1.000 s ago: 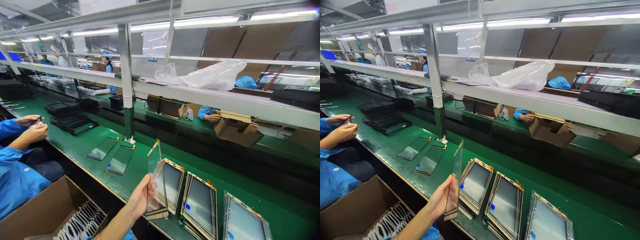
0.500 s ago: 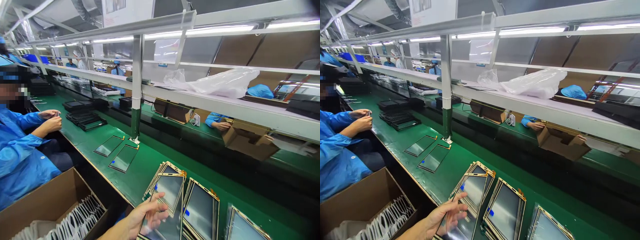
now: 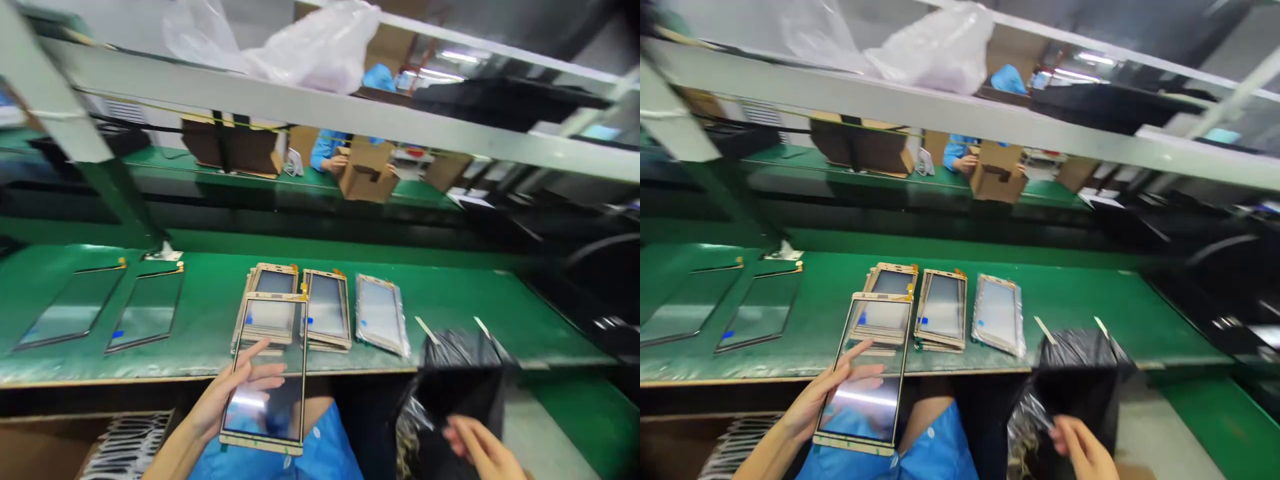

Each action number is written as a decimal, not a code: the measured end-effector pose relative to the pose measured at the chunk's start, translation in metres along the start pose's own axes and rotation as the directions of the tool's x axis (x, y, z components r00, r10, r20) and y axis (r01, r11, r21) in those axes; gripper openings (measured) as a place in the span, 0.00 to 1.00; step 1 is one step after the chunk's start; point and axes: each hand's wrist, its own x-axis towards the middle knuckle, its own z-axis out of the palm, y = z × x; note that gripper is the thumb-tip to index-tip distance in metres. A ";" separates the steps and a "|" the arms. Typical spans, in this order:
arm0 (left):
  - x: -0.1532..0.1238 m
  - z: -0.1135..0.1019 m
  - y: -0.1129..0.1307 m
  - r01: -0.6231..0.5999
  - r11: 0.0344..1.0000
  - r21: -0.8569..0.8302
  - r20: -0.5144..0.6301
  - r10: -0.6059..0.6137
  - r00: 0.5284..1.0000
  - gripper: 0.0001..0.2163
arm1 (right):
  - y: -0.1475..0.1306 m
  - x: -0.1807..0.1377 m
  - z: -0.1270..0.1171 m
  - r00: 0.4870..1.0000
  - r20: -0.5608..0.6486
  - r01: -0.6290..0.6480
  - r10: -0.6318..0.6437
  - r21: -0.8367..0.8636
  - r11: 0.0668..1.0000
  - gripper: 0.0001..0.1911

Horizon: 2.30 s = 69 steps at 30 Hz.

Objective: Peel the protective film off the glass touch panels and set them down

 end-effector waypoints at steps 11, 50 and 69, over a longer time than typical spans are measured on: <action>0.007 0.003 -0.006 0.055 0.898 0.437 0.148 -0.132 0.980 0.25 | -0.145 0.036 0.145 0.613 0.688 -0.139 -0.389 0.579 0.804 0.33; -0.013 0.031 0.037 -0.003 0.605 0.796 0.227 -0.294 0.928 0.17 | -0.193 0.015 0.124 0.044 0.429 0.998 -0.902 -0.063 0.018 0.14; 0.006 0.010 0.049 0.121 0.807 0.578 0.262 -0.324 0.909 0.19 | -0.151 -0.028 0.074 0.407 0.339 0.705 -0.848 0.474 0.527 0.09</action>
